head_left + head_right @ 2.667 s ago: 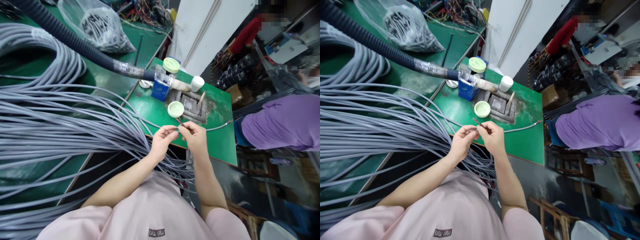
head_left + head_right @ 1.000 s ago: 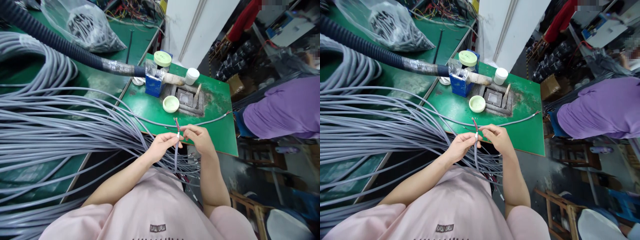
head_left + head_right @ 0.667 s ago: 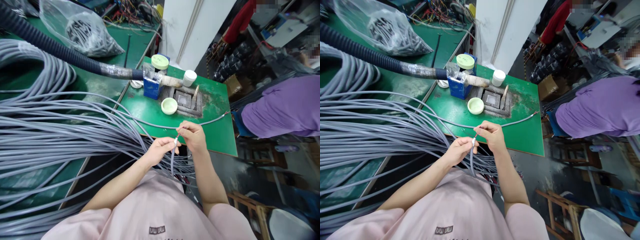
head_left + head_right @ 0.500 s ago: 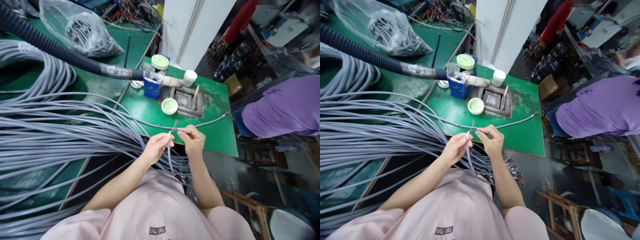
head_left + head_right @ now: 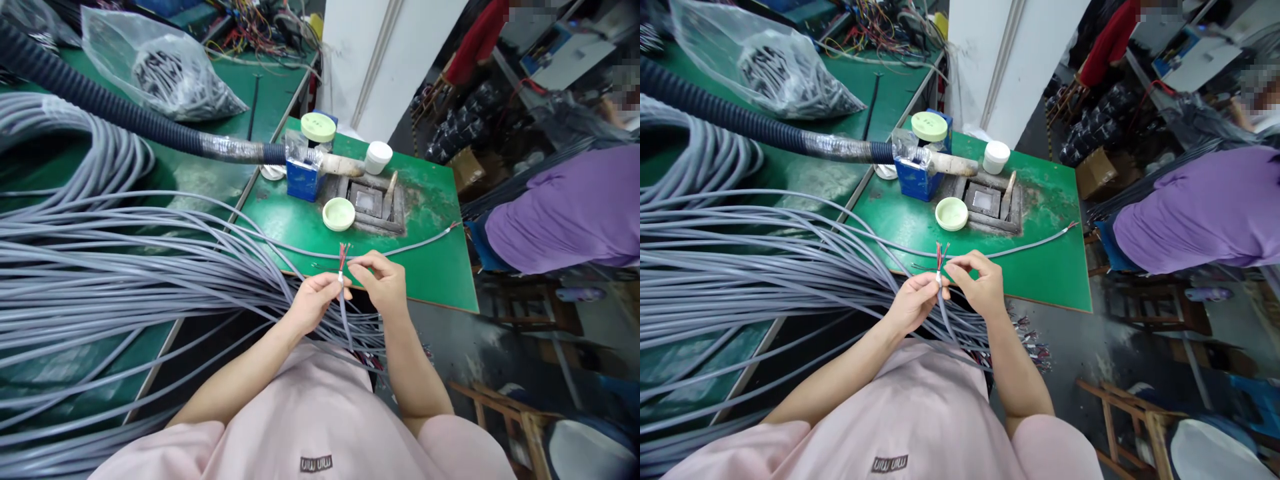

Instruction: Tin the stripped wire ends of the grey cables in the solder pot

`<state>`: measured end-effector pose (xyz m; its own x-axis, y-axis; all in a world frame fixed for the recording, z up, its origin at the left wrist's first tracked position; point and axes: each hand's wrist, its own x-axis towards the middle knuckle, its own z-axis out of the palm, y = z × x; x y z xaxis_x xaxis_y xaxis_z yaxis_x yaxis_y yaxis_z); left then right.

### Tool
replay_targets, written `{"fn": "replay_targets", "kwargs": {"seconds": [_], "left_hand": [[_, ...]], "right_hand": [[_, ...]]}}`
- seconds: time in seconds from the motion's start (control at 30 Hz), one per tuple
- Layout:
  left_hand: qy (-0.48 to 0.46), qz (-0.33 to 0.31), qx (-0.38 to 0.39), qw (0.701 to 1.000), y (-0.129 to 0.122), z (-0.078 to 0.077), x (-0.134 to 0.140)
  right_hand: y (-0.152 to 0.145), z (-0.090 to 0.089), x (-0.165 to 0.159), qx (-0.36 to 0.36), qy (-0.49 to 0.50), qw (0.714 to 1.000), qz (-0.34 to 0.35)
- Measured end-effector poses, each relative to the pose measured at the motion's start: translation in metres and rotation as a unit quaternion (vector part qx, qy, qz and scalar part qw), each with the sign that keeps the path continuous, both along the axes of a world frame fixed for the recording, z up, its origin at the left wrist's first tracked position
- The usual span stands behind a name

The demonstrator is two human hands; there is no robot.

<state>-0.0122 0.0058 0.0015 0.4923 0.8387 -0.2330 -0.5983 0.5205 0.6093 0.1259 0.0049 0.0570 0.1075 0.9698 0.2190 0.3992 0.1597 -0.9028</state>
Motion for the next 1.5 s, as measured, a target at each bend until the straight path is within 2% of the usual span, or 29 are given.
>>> {"fn": "replay_targets", "kwargs": {"seconds": [0.2, 0.4, 0.5, 0.63, 0.73, 0.83, 0.97, 1.07, 1.13, 1.2, 1.27, 1.3, 1.4, 1.47, 1.5], "left_hand": [[0.051, -0.002, 0.050, 0.997, -0.004, -0.011, 0.005], [0.048, 0.038, 0.036, 0.997, -0.002, -0.009, 0.004], [0.011, 0.043, -0.003, 0.999, 0.003, -0.003, 0.000], [-0.046, 0.021, -0.041, 0.998, 0.007, 0.003, -0.005], [-0.068, 0.016, -0.062, 0.996, 0.008, 0.002, -0.006], [-0.083, 0.016, -0.077, 0.993, 0.008, 0.001, -0.006], [-0.104, 0.014, -0.087, 0.991, 0.011, 0.005, -0.004], [-0.093, 0.004, -0.085, 0.992, 0.013, 0.010, -0.002], [-0.052, 0.017, -0.055, 0.997, 0.014, 0.013, -0.003], [0.025, 0.063, 0.017, 0.998, 0.017, 0.012, -0.008], [0.137, 0.135, 0.120, 0.974, 0.022, 0.010, -0.017], [0.201, 0.177, 0.178, 0.947, 0.025, 0.007, -0.023], [0.371, 0.276, 0.336, 0.820, 0.039, -0.004, -0.042], [0.440, 0.314, 0.398, 0.741, 0.048, -0.014, -0.052], [0.463, 0.325, 0.414, 0.713, 0.052, -0.019, -0.056]], "right_hand": [[0.010, 0.009, -0.008, -0.003, -0.027, 1.000, -0.008], [0.013, -0.005, -0.005, -0.061, 0.144, 0.988, -0.014], [0.011, -0.016, 0.000, -0.063, 0.158, 0.985, -0.019], [0.002, -0.022, 0.007, -0.008, 0.081, 0.996, -0.032], [-0.008, -0.018, 0.011, 0.094, -0.034, 0.995, 0.004], [-0.018, -0.014, 0.011, 0.198, -0.165, 0.962, 0.088], [-0.021, -0.017, 0.007, 0.260, -0.299, 0.904, 0.159], [-0.014, -0.020, 0.008, 0.293, -0.320, 0.886, 0.163], [-0.004, -0.016, 0.014, 0.301, -0.300, 0.892, 0.154], [0.010, -0.007, 0.022, 0.300, -0.256, 0.911, 0.123], [0.027, 0.005, 0.031, 0.285, -0.209, 0.934, 0.060], [0.036, 0.011, 0.035, 0.274, -0.193, 0.942, 0.029], [0.063, 0.024, 0.042, 0.237, -0.181, 0.954, -0.007], [0.081, 0.026, 0.044, 0.224, -0.185, 0.957, 0.006], [0.088, 0.026, 0.044, 0.217, -0.187, 0.958, 0.013]]}}
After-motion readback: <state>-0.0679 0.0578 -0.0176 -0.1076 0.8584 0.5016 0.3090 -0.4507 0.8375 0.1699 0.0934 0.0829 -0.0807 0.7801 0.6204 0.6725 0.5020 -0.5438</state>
